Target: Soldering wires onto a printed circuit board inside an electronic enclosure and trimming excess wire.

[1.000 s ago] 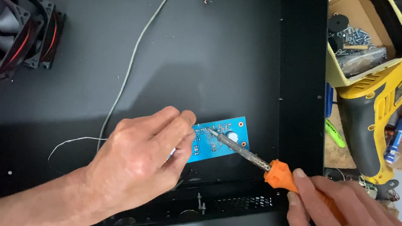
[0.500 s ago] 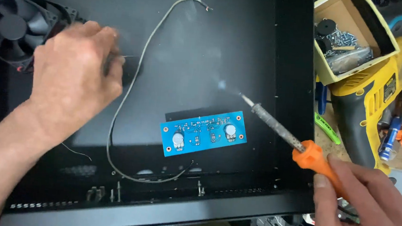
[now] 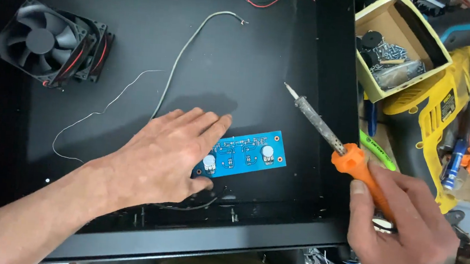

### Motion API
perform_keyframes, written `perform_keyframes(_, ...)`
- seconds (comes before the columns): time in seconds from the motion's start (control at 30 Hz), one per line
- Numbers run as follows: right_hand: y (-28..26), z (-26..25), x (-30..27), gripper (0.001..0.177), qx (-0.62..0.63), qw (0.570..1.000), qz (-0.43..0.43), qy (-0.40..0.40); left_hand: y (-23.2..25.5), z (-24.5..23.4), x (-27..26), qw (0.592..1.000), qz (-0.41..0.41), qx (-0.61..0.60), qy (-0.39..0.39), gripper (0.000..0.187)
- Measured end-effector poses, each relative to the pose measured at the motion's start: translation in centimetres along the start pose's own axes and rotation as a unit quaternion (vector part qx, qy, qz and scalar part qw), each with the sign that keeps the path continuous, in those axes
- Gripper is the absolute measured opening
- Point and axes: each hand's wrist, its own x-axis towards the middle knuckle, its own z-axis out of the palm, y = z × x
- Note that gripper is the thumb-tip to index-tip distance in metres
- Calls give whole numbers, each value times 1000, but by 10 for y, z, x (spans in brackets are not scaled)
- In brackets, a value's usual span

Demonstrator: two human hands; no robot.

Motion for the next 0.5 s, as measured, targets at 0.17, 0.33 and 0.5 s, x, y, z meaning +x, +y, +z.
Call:
perform_keyframes(0.17,-2,8,2,28,-14,999,-32,16,-3,-1,-1,997,56,43,38,95)
perform_keyframes(0.33,-1,13,-6,27,-58,998,-23,11,-15,-5,-7,997,43,52,46,90)
perform_keyframes(0.5,-3,11,-12,29,-67,998,-17,-12,-9,-28,-21,986,37,127,106,84)
